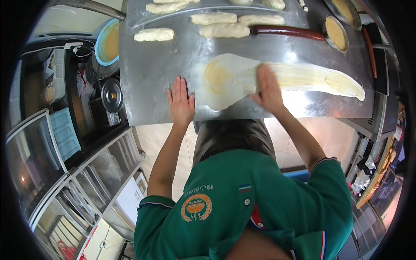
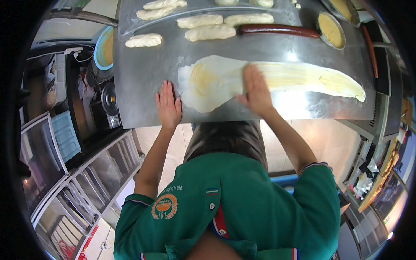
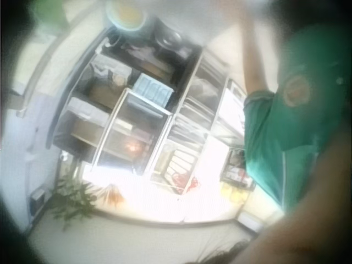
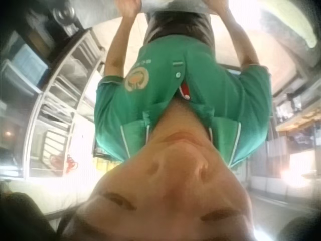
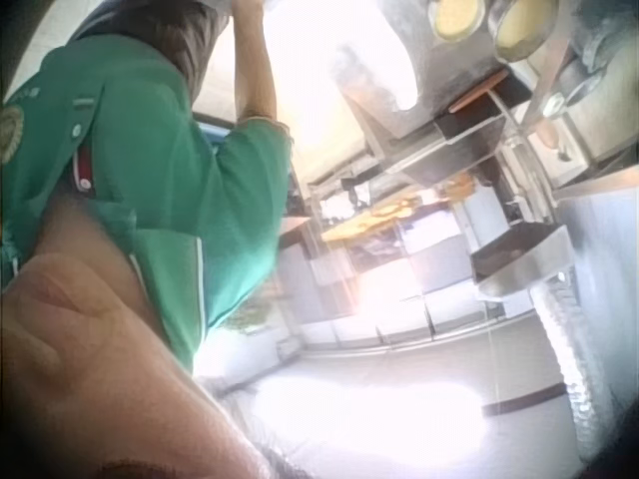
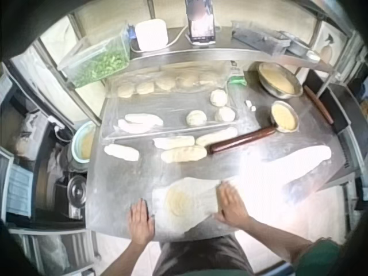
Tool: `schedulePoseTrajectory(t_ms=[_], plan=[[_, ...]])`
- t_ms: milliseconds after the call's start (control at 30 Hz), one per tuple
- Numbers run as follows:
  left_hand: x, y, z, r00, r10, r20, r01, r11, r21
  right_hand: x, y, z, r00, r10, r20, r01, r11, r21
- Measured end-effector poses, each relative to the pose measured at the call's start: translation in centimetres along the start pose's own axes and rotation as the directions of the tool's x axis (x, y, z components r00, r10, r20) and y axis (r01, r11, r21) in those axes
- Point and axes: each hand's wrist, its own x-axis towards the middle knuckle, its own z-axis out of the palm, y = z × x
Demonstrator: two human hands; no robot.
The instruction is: The person repeatedly rolls dough into thin sheets, spreads a yellow paste, sprinkles chopped green onions, and rolls the dough into logs. The logs are then shaped into balls and placed on a tray. The process is repeated multiple times.
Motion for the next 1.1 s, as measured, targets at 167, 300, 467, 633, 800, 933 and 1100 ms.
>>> schedulePoseTrajectory(t_ms=[167, 300, 467, 633, 800, 933, 1100], plan=[[0.0, 0.2, -0.4, 0.999, -0.042, -0.009, 0.041, 0.996, -0.085, 3.9, -8.8, 5.3, 0.973, -0.052, -0.226, 0.088, 0.984, 0.156], [0.0, 0.1, -0.5, 0.998, -0.043, -0.047, 0.032, 0.979, -0.202, 4.5, -11.8, 4.1, 0.775, -0.624, -0.106, 0.615, 0.704, 0.355], [-0.1, -0.1, -0.4, 0.994, -0.052, -0.094, 0.027, 0.968, -0.249, 7.4, -9.8, 1.1, 0.835, -0.388, -0.389, 0.473, 0.868, 0.149], [0.0, -0.1, -0.4, 0.992, -0.033, -0.123, -0.007, 0.949, -0.315, 6.9, -13.2, 4.1, 0.737, -0.673, -0.066, 0.654, 0.686, 0.319], [0.2, 0.0, -0.5, 0.995, -0.045, -0.092, 0.018, 0.962, -0.273, 6.3, -6.2, 3.0, 0.805, -0.576, -0.146, 0.581, 0.711, 0.396], [-0.2, -0.1, -0.3, 0.994, -0.036, -0.104, 0.011, 0.973, -0.231, 2.7, 0.9, 1.0, 0.953, -0.283, -0.103, 0.290, 0.956, 0.051], [-0.1, -0.2, -0.1, 0.987, -0.004, -0.163, -0.040, 0.963, -0.267, -0.8, 3.2, 0.3, 0.976, -0.162, -0.143, 0.176, 0.979, 0.098]])
